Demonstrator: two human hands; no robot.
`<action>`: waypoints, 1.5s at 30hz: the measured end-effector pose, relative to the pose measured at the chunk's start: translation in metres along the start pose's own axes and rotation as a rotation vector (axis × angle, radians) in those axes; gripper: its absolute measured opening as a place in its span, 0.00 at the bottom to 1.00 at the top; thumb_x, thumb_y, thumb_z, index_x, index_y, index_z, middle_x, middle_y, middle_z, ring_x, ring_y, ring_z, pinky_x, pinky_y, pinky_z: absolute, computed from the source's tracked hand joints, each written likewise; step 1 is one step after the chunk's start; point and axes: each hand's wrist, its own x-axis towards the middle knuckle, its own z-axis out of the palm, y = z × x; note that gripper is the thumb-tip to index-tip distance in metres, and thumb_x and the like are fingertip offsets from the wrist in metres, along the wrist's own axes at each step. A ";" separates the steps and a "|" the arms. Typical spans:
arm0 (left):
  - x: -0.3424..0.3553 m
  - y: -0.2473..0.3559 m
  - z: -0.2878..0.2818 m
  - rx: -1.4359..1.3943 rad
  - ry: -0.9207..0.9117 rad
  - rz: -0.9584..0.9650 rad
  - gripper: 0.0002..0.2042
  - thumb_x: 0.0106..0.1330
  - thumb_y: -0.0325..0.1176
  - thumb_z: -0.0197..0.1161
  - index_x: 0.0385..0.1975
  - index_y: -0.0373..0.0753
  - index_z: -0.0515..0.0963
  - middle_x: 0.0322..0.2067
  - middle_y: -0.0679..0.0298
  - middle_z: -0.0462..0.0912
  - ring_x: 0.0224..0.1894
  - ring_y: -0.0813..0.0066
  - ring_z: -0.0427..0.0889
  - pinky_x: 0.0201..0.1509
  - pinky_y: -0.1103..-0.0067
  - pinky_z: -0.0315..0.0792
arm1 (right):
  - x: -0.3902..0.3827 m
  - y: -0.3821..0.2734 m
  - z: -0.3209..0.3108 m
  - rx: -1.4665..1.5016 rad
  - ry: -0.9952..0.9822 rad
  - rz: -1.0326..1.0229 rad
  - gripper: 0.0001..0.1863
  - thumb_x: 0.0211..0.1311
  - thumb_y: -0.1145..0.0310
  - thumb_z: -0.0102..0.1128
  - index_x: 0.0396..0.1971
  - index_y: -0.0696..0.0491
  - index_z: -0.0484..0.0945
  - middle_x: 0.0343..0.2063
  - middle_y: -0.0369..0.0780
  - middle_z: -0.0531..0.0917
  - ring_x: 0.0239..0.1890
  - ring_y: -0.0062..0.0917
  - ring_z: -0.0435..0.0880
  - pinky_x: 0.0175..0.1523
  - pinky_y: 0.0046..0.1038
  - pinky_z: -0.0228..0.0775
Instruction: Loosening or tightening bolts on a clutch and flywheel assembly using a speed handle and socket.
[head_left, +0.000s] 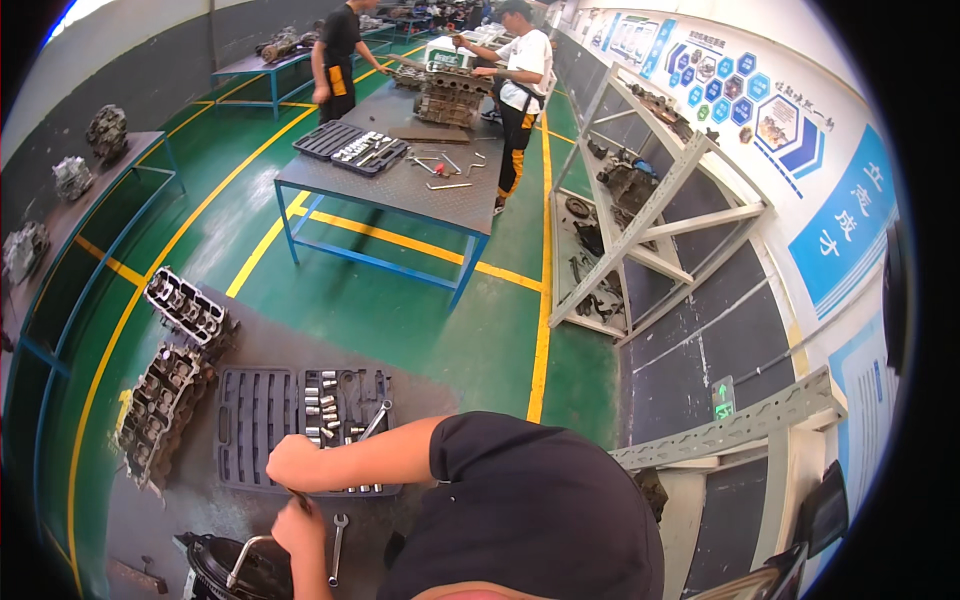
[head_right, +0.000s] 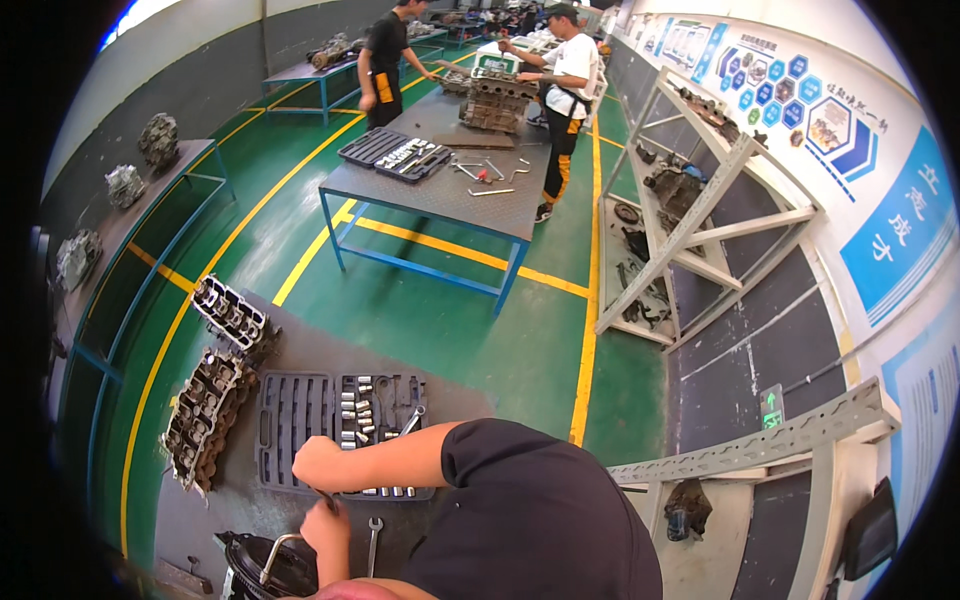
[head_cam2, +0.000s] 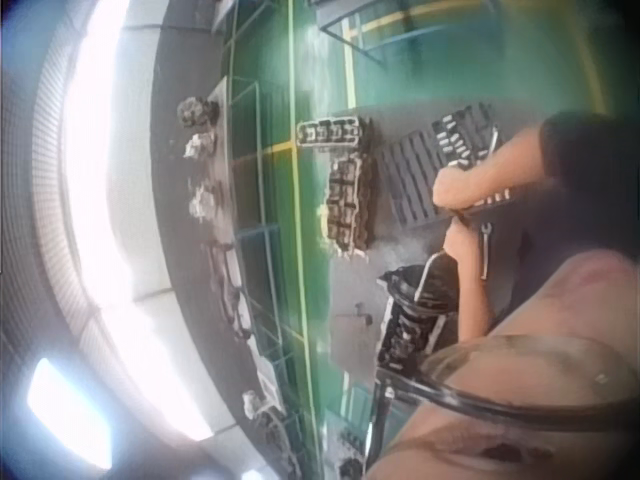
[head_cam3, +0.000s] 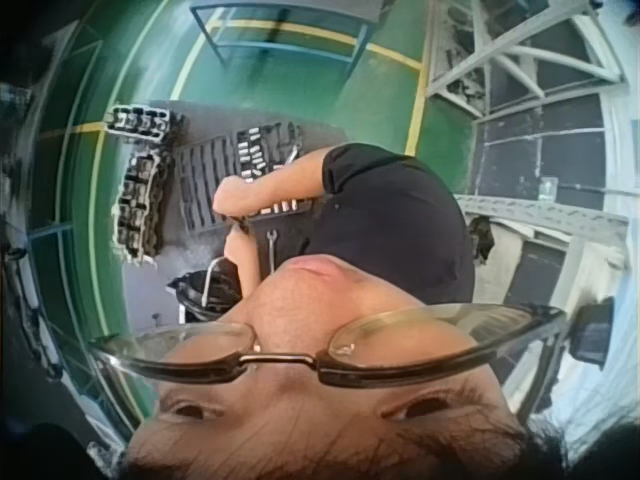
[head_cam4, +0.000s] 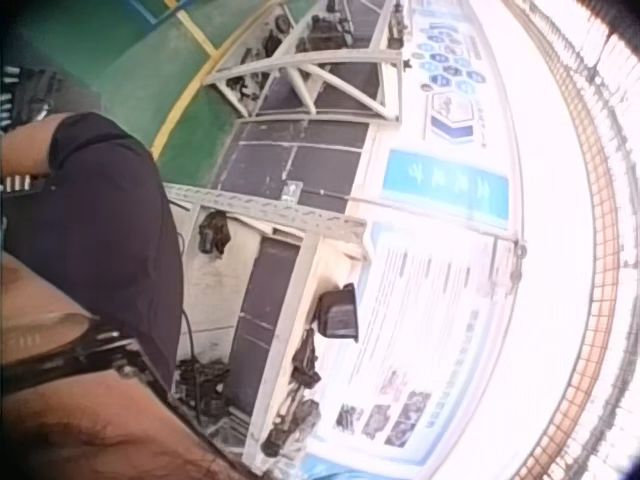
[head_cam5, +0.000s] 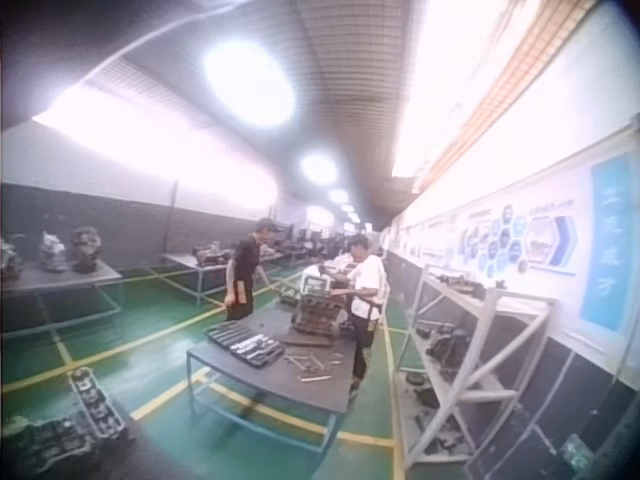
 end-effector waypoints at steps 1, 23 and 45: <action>0.018 -0.001 0.004 0.014 -0.009 -0.007 0.12 0.58 0.43 0.64 0.25 0.41 0.80 0.23 0.53 0.84 0.28 0.49 0.84 0.33 0.59 0.77 | -0.005 -0.001 -0.005 0.002 0.018 -0.034 0.06 0.44 0.70 0.65 0.22 0.54 0.87 0.26 0.45 0.87 0.31 0.37 0.88 0.34 0.38 0.80; 0.062 -0.054 -0.039 -0.205 0.275 -0.045 0.05 0.50 0.34 0.67 0.23 0.41 0.83 0.23 0.55 0.85 0.31 0.57 0.87 0.32 0.65 0.79 | -0.001 -0.014 0.064 -0.189 0.156 -0.016 0.10 0.55 0.62 0.63 0.31 0.52 0.78 0.26 0.45 0.85 0.29 0.41 0.86 0.34 0.41 0.78; -0.033 -0.018 -0.031 -0.370 0.313 -0.100 0.06 0.55 0.35 0.62 0.28 0.41 0.83 0.22 0.61 0.85 0.28 0.62 0.87 0.30 0.67 0.77 | 0.024 -0.033 0.043 -0.227 0.316 -0.190 0.06 0.52 0.68 0.61 0.28 0.53 0.77 0.26 0.45 0.83 0.31 0.46 0.83 0.34 0.43 0.73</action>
